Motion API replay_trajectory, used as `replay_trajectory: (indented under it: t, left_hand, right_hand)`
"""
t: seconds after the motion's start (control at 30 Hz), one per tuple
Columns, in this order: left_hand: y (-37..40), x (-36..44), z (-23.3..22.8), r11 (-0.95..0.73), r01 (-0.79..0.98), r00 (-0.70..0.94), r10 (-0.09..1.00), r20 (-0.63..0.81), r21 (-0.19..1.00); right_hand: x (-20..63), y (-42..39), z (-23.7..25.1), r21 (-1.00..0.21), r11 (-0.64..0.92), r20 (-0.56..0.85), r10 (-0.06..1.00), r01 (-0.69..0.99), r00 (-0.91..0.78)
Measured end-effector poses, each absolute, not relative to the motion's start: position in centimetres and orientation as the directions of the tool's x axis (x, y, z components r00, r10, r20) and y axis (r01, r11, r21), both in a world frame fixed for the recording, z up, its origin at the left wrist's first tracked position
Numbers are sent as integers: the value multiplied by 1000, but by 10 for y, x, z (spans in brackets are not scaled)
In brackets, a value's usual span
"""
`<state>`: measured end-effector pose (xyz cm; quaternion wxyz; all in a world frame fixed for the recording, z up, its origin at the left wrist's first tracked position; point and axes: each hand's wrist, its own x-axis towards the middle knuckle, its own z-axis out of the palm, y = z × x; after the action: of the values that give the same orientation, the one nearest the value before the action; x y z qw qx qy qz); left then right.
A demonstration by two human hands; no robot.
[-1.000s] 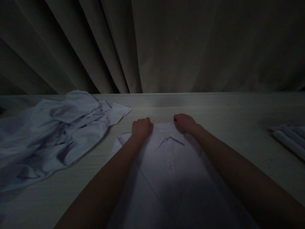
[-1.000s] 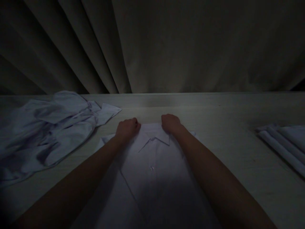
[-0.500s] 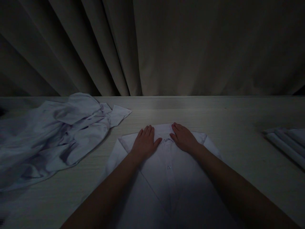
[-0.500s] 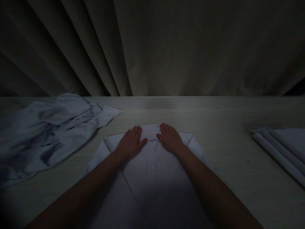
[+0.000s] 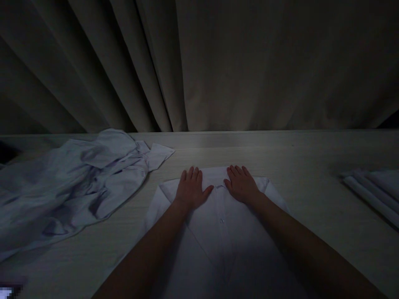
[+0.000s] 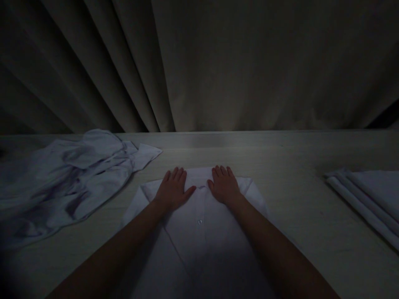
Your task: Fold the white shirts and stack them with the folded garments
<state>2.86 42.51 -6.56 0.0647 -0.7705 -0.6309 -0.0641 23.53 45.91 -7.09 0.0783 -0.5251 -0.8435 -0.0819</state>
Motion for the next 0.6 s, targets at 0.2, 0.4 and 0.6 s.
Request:
replay_trajectory:
  t: [0.2, 0.4, 0.6]
  left_hand:
    - [427, 25, -67, -219, 976, 217, 959, 184, -8]
    - [429, 26, -70, -209, 978, 209, 963, 172, -18]
    - [404, 37, -23, -276, 961, 274, 943, 191, -18]
  right_hand:
    - [235, 457, -69, 72, 411, 223, 881, 909, -417]
    - [236, 460, -74, 37, 413, 209, 887, 910, -412]
    - [244, 440, -35, -65, 420, 193, 895, 905, -401]
